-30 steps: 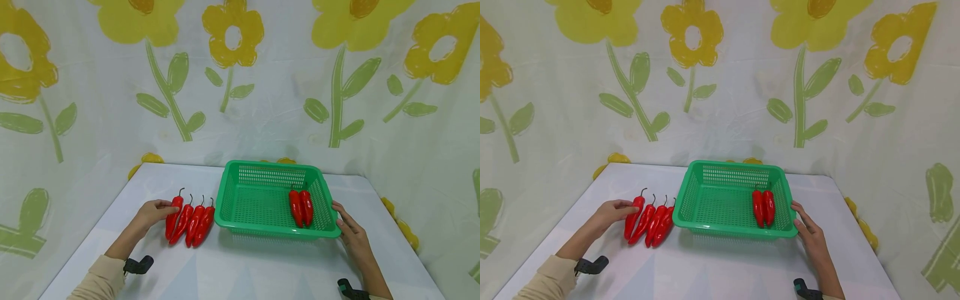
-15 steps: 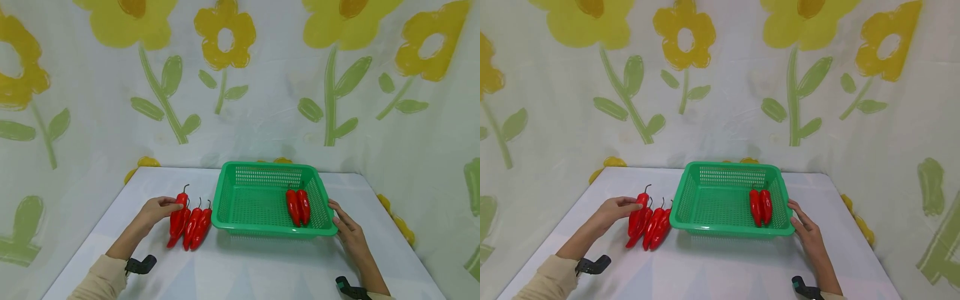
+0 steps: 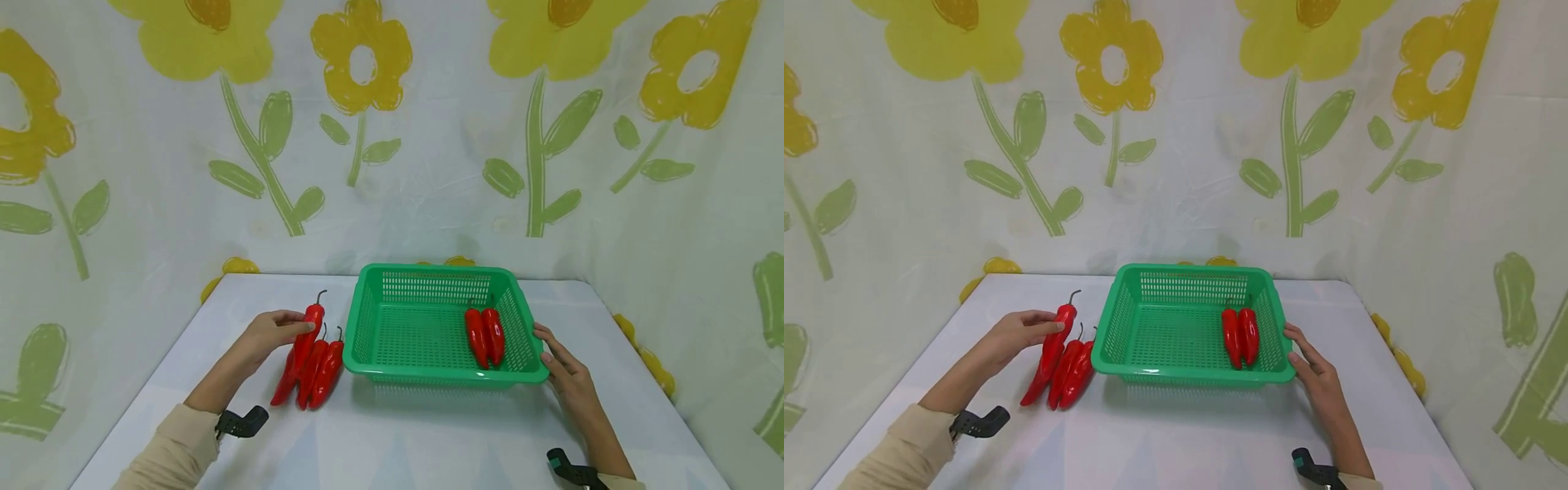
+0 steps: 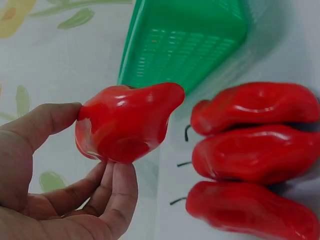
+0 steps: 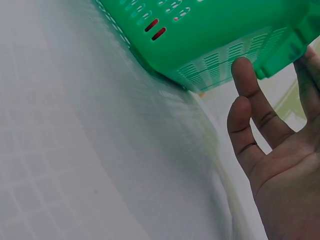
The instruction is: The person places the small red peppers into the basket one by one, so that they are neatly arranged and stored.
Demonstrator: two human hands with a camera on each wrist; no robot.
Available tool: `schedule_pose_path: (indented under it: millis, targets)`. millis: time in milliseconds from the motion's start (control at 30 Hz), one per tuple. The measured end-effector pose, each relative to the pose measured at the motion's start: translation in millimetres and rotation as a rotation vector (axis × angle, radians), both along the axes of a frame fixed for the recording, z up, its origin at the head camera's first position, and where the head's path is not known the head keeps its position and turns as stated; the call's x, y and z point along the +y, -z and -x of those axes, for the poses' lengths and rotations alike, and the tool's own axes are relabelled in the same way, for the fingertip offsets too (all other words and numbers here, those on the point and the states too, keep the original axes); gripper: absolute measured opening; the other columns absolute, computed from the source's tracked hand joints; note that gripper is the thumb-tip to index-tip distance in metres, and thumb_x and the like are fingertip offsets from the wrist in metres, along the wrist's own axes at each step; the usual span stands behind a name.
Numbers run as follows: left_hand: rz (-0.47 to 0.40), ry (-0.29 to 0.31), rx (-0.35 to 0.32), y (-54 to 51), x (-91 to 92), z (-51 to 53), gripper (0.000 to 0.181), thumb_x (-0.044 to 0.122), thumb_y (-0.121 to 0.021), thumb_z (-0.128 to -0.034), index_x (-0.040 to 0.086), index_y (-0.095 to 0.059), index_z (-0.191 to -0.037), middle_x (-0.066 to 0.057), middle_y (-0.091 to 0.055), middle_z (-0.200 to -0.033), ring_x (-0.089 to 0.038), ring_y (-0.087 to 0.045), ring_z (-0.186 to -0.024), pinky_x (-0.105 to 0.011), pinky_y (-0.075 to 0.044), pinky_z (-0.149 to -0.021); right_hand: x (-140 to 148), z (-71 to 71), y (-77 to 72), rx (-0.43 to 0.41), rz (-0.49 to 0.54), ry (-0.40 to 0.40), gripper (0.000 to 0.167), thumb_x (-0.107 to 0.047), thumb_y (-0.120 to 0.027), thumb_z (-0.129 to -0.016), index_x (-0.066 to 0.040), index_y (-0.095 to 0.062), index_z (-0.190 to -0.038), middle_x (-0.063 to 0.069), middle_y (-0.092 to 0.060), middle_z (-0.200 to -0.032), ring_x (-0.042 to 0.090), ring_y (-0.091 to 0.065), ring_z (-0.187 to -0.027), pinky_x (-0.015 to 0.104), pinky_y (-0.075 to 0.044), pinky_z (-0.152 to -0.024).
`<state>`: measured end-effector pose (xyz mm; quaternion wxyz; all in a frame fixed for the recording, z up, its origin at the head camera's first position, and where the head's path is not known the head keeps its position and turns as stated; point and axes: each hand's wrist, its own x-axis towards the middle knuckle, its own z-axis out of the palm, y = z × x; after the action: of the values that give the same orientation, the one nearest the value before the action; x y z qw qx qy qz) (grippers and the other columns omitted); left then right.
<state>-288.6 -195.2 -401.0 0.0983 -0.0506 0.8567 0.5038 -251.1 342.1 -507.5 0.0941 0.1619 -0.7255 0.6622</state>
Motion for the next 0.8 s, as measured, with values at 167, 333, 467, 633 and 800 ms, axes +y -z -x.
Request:
schedule_pose_path:
  millis: [167,333,467,633,800]
  targets:
    - [-0.04,0.025,-0.006,-5.5,10.3,2.3,0.062,0.03,-0.074,-0.089,-0.002,-0.052,-0.136,-0.021,-0.056,-0.132,-0.039,-0.052,-0.121,-0.055,-0.048,-0.102,-1,0.7,0.2,-0.005,0.006,-0.005,0.046,-0.01,-0.043,-0.108,0.001,-0.037,-0.152,-0.001,-0.031,-0.161,0.002,-0.031,-0.143,0.018,-0.045,-0.1]
    - [-0.053,0.058,-0.004,-11.6,22.8,4.8,0.06,0.03,-0.073,-0.0901,-0.002,-0.052,-0.135,-0.02,-0.058,-0.129,-0.038,-0.053,-0.119,-0.053,-0.049,-0.1,0,0.2,0.7,-0.011,-0.002,0.009,0.046,-0.012,-0.044,-0.108,0.0,-0.038,-0.152,-0.001,-0.031,-0.161,0.003,-0.031,-0.143,0.019,-0.045,-0.099]
    - [-0.065,0.063,-0.001,-14.2,33.9,9.4,0.059,0.032,-0.073,-0.0901,-0.001,-0.053,-0.135,-0.018,-0.059,-0.129,-0.037,-0.054,-0.12,-0.051,-0.051,-0.098,0,-0.6,0.1,-0.007,0.0,0.005,0.046,-0.011,-0.044,-0.108,0.001,-0.037,-0.152,0.0,-0.03,-0.161,0.003,-0.031,-0.143,0.019,-0.046,-0.099]
    - [-0.09,0.061,-0.01,-16.6,45.9,15.6,0.059,0.032,-0.074,-0.0897,0.0,-0.053,-0.136,-0.018,-0.059,-0.13,-0.036,-0.055,-0.12,-0.05,-0.051,-0.099,-1,-1.0,-1.5,-0.018,0.009,0.004,0.046,-0.011,-0.044,-0.108,0.001,-0.037,-0.152,0.0,-0.03,-0.161,0.003,-0.03,-0.144,0.018,-0.046,-0.099]
    - [-0.114,0.074,-0.031,-19.4,55.6,19.6,0.061,0.032,-0.075,-0.0882,0.0,-0.053,-0.136,-0.017,-0.058,-0.13,-0.035,-0.056,-0.119,-0.049,-0.052,-0.098,-3,-2.0,-3.9,-0.032,0.004,0.018,0.046,-0.011,-0.044,-0.108,0.001,-0.037,-0.152,0.002,-0.03,-0.162,0.003,-0.03,-0.143,0.017,-0.046,-0.099]
